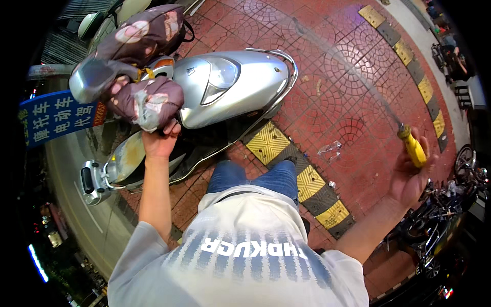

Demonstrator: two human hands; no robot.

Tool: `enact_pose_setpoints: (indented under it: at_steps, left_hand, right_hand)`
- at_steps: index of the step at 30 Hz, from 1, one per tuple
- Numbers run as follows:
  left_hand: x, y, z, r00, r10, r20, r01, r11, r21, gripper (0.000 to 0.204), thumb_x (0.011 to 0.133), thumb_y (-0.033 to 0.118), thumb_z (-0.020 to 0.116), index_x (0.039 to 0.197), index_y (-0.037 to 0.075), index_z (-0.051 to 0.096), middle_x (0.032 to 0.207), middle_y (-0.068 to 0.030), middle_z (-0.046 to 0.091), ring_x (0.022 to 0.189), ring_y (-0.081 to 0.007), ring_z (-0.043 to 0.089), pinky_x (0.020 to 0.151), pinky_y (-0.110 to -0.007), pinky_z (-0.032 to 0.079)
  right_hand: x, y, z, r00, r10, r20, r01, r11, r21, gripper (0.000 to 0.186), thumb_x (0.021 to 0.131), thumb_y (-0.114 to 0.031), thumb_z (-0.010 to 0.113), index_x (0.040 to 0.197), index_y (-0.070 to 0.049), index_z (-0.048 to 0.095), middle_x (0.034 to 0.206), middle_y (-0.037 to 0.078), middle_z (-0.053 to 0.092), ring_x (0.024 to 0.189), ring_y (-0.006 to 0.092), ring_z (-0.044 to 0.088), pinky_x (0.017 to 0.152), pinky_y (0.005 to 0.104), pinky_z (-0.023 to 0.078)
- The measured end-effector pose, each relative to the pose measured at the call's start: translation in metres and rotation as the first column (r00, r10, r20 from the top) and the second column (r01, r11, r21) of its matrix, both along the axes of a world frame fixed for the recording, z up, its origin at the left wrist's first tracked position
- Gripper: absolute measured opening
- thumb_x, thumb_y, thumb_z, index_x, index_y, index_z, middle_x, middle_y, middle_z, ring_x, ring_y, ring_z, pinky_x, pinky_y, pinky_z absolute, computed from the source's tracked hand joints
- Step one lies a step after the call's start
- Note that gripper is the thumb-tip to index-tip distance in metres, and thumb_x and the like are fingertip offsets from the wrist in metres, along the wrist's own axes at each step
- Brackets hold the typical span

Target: The person works on the front console of a scooter by using a screwdriver to remove or tighten screws and then handles wires near the ignition or dashboard area.

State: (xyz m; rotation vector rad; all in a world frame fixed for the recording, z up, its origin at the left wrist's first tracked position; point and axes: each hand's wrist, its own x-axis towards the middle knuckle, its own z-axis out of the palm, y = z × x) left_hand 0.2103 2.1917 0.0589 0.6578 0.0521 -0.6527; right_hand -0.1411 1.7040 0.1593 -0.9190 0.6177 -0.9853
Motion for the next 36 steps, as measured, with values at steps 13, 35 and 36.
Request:
enact_pose_setpoints:
  at_steps: [13, 35, 36]
  left_hand:
    - [0.029, -0.094, -0.04, 0.922, 0.34, -0.184, -0.361, 0.927, -0.096, 0.038, 0.093, 0.041, 0.059, 0.116, 0.012, 0.068, 0.118, -0.006, 0.07, 0.068, -0.0145, 0.047, 0.069, -0.034, 0.039]
    - [-0.001, -0.099, 0.011, 0.801, 0.585, -0.126, -0.549, 0.803, 0.232, 0.046, 0.096, 0.045, 0.056, 0.127, 0.012, 0.062, 0.114, -0.0054, 0.066, 0.073, -0.0153, 0.041, 0.07, -0.033, 0.036]
    - [0.0, -0.099, 0.009, 0.766, 0.63, -0.129, -0.592, 0.769, 0.24, 0.049, 0.094, 0.049, 0.057, 0.126, 0.012, 0.062, 0.113, -0.0044, 0.066, 0.073, -0.0164, 0.04, 0.069, -0.034, 0.036]
  right_hand:
    - [0.109, 0.045, -0.102, 0.745, 0.667, 0.009, -0.509, 0.559, 0.654, 0.043, 0.096, -0.022, 0.072, 0.128, -0.003, 0.052, 0.095, 0.009, 0.065, 0.072, 0.0184, 0.065, 0.061, 0.031, 0.054]
    - [0.378, -0.072, -0.115, -0.152, 0.605, -0.781, -0.987, -0.058, 0.148, 0.029, 0.079, -0.019, 0.072, 0.102, -0.002, 0.069, 0.075, 0.022, 0.065, 0.073, 0.0389, 0.066, 0.07, 0.0453, 0.052]
    - [0.383, -0.079, -0.117, -0.165, 0.562, -0.81, -0.986, -0.114, 0.122, 0.029, 0.079, -0.021, 0.073, 0.101, -0.002, 0.07, 0.075, 0.022, 0.066, 0.073, 0.0398, 0.067, 0.069, 0.0466, 0.052]
